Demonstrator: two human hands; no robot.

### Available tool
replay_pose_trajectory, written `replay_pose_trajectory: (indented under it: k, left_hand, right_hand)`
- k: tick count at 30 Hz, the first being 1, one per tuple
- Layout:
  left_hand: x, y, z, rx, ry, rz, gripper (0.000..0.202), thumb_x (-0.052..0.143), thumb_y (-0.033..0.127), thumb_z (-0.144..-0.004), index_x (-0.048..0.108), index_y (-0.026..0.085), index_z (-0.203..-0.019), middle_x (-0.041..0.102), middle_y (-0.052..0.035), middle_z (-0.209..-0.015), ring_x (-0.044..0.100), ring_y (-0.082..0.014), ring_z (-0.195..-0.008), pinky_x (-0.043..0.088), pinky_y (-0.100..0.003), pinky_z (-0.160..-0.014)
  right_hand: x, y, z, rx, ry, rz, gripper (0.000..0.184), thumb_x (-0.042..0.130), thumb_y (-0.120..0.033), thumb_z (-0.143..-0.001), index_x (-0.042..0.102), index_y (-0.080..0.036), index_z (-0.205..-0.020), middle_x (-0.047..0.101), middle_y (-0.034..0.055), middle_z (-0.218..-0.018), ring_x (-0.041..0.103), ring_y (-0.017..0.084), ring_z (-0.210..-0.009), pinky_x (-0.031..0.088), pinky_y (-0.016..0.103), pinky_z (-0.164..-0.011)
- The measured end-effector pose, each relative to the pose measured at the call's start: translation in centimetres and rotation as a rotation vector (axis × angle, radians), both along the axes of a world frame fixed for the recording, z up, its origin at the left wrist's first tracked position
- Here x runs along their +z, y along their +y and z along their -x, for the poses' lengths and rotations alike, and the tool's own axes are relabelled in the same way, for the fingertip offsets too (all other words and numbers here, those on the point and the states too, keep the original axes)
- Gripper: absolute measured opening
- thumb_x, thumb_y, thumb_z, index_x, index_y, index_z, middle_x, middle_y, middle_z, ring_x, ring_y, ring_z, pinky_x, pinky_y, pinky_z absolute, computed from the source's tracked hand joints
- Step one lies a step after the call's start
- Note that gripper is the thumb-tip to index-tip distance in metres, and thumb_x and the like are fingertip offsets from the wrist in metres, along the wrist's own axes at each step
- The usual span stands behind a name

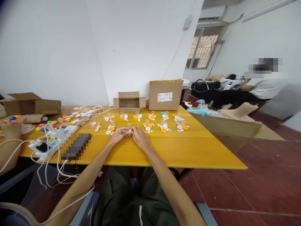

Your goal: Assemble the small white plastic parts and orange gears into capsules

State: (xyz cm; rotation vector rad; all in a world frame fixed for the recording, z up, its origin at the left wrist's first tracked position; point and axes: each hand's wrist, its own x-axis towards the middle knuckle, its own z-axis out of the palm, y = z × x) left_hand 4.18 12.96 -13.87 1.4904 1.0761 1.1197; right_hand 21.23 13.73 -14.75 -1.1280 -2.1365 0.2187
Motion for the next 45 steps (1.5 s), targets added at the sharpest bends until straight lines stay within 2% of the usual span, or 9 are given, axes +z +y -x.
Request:
replay_pose_trajectory:
  k: [19,32,45]
  left_hand:
    - [0.04,0.05,-0.06,0.006,0.019,0.008,0.027,0.078,0.031,-0.077,0.075,0.013,-0.098,0.078,-0.0072,-0.076,0.072,-0.0176,-0.072,0.058,-0.030,-0.076]
    - [-0.02,0.00,0.06,0.007,0.016,-0.005,0.030,0.079,0.034,-0.075,0.074,0.013,-0.096,0.077,-0.0080,-0.076,0.072,-0.0187,-0.073,0.057,-0.031,-0.077]
    - [0.10,-0.11,0.02,0.015,0.032,-0.023,0.026,0.075,0.028,-0.077,0.074,0.013,-0.098,0.078,-0.0073,-0.077,0.072,-0.0179,-0.071,0.058,-0.031,-0.077]
  right_hand:
    - [-0.01,0.06,-0.05,-0.001,-0.010,0.004,0.010,0.049,-0.022,-0.097,0.059,-0.024,-0.100,0.071,0.0063,-0.102,0.067,0.021,-0.091,0.047,0.028,-0.072]
    - [-0.23,0.18,0.12,-0.002,0.004,0.008,0.010,0.050,-0.022,-0.097,0.059,-0.024,-0.101,0.070,0.0064,-0.101,0.067,0.021,-0.090,0.048,0.029,-0.073]
    - [-0.24,0.29,0.14,0.020,0.009,0.033,0.011,0.048,-0.021,-0.096,0.058,-0.023,-0.102,0.069,0.0073,-0.102,0.067,0.022,-0.092,0.049,0.031,-0.075]
